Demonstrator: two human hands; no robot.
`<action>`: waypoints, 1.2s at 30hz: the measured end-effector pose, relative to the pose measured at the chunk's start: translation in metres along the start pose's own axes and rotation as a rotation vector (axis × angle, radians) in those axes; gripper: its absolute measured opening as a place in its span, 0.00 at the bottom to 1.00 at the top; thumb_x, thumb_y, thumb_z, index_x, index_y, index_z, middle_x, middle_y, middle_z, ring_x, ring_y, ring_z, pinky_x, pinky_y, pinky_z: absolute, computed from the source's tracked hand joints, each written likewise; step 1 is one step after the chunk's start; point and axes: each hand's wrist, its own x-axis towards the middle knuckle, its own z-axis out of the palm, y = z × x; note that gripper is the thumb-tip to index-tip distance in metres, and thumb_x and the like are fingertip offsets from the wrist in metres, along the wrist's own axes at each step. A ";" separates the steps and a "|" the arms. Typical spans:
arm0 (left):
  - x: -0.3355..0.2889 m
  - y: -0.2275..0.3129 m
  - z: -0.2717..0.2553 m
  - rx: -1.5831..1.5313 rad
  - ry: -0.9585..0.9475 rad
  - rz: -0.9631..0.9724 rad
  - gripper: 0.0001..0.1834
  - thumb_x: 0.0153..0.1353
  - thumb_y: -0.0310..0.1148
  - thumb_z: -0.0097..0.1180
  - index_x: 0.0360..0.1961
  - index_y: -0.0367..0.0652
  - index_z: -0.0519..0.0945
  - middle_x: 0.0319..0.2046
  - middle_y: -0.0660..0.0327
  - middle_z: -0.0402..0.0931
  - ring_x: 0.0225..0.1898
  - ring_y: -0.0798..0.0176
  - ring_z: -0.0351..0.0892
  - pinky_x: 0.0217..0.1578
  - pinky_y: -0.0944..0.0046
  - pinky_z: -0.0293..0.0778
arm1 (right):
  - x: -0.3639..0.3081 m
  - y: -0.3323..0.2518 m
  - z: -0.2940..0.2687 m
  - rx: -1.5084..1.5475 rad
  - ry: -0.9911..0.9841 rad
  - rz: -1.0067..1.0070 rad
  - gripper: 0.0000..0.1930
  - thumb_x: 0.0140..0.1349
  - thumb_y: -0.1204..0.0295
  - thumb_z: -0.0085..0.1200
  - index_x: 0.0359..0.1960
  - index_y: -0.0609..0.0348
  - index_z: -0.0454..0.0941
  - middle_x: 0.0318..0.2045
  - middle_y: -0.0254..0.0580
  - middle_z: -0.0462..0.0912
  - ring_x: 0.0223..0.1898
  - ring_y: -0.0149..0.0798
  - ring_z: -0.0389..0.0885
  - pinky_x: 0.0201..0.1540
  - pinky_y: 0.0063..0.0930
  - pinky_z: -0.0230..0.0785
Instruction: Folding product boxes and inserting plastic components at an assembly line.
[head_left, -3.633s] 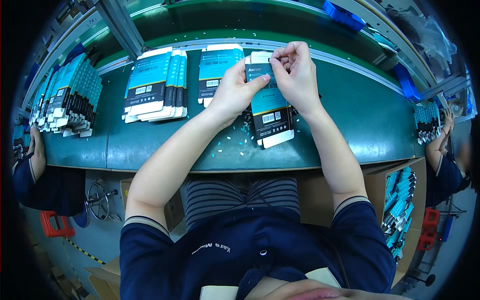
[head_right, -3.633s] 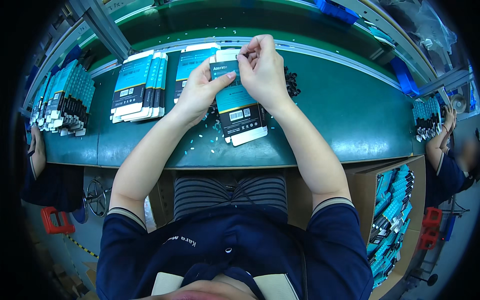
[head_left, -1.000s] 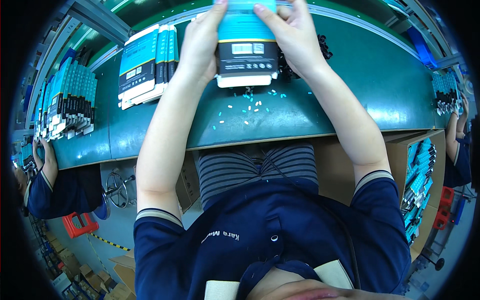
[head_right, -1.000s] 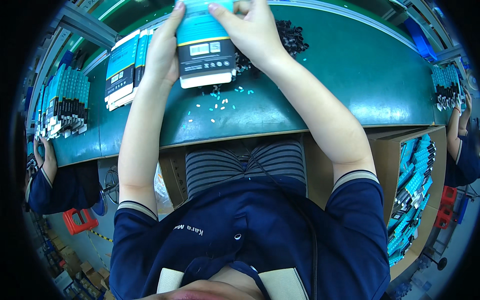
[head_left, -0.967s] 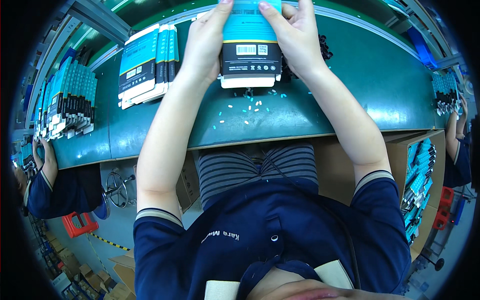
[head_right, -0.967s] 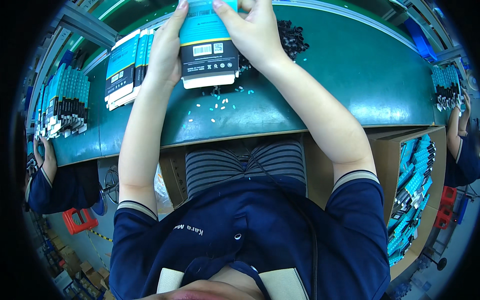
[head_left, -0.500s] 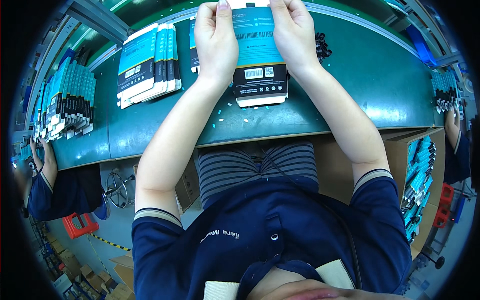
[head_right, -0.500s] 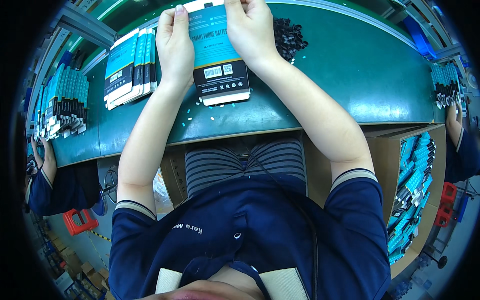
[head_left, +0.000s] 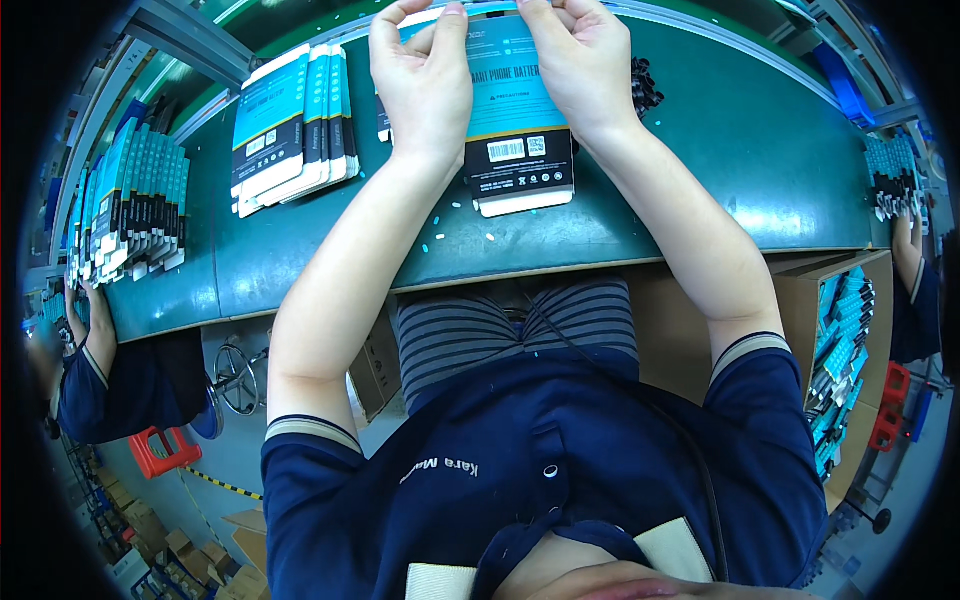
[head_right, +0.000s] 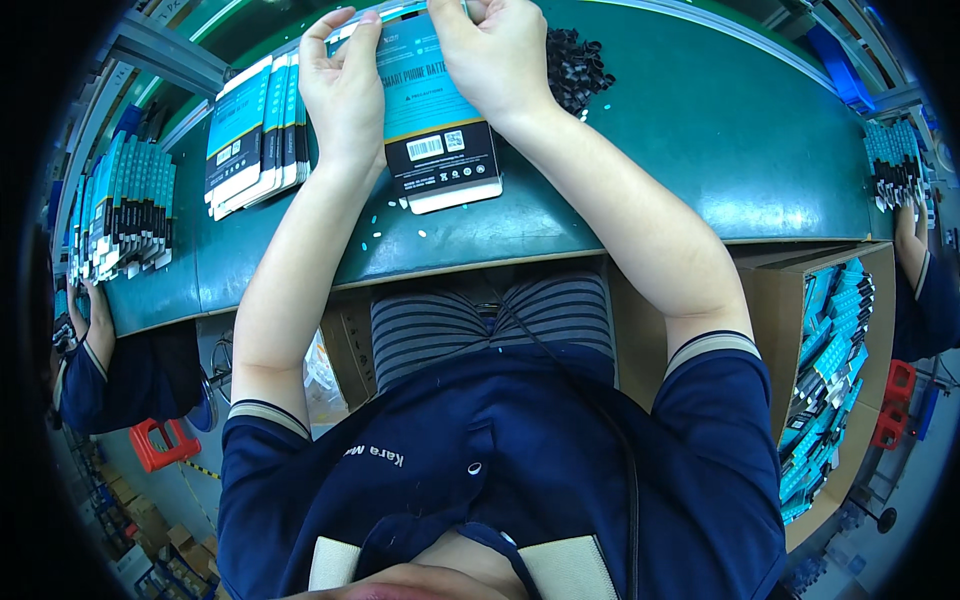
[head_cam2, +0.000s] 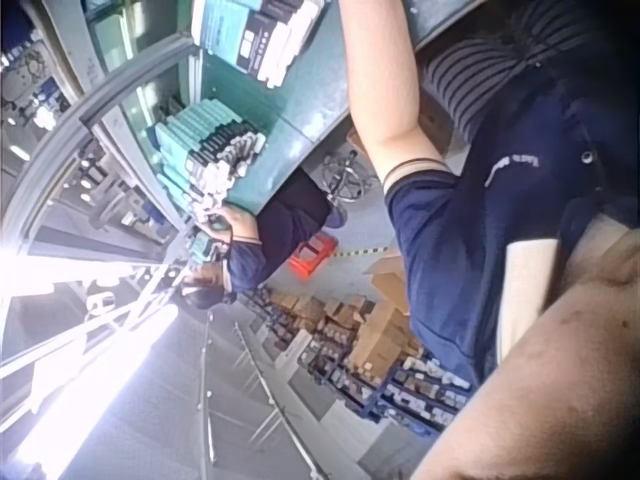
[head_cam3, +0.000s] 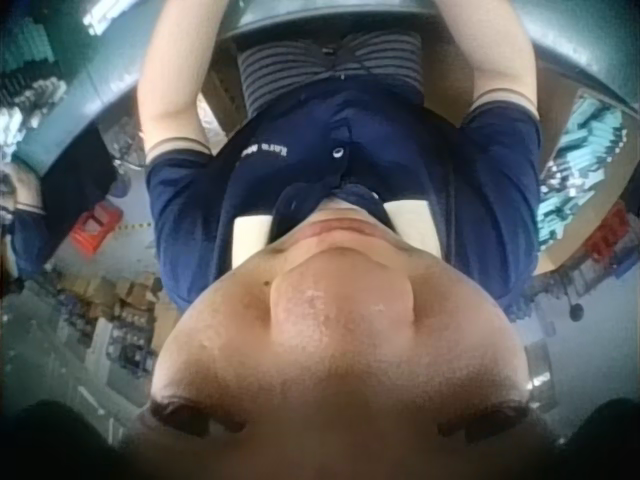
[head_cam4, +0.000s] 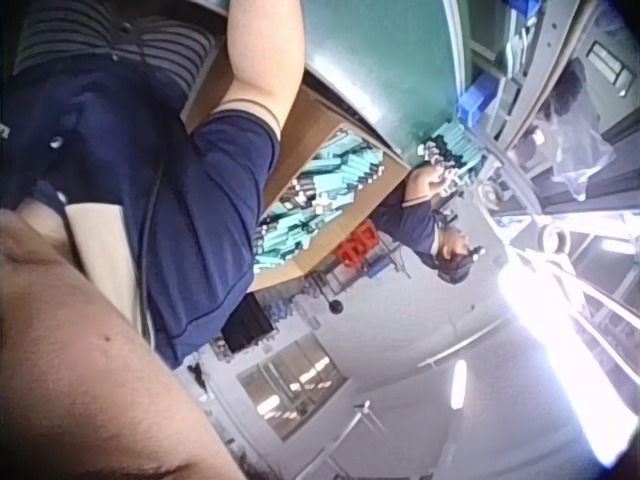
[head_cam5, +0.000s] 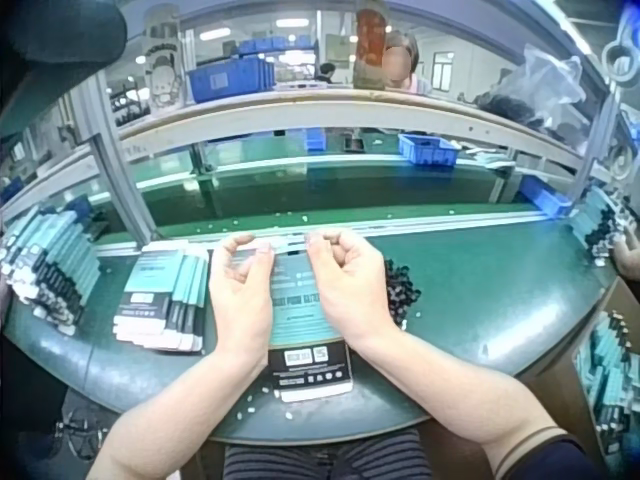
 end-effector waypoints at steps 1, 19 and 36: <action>0.001 -0.002 0.000 0.000 0.000 -0.002 0.04 0.65 0.26 0.50 0.40 0.41 0.71 0.26 0.66 0.75 0.26 0.77 0.70 0.28 0.76 0.65 | 0.001 0.002 -0.002 -0.001 0.001 0.001 0.06 0.66 0.72 0.50 0.35 0.63 0.74 0.25 0.32 0.79 0.23 0.18 0.71 0.25 0.14 0.63; 0.033 0.013 -0.030 0.175 0.097 -0.031 0.15 0.63 0.38 0.57 0.43 0.44 0.68 0.31 0.65 0.72 0.26 0.75 0.67 0.26 0.73 0.64 | 0.029 -0.050 -0.043 -0.116 -0.319 0.378 0.18 0.60 0.80 0.51 0.53 0.68 0.69 0.43 0.45 0.80 0.39 0.34 0.80 0.42 0.28 0.74; 0.033 0.013 -0.046 1.424 -0.282 0.126 0.46 0.46 0.42 0.68 0.62 0.31 0.59 0.56 0.36 0.64 0.59 0.40 0.63 0.59 0.53 0.63 | 0.035 -0.066 -0.121 -1.380 -0.515 0.151 0.13 0.58 0.79 0.47 0.43 0.67 0.79 0.35 0.43 0.84 0.36 0.35 0.80 0.41 0.28 0.72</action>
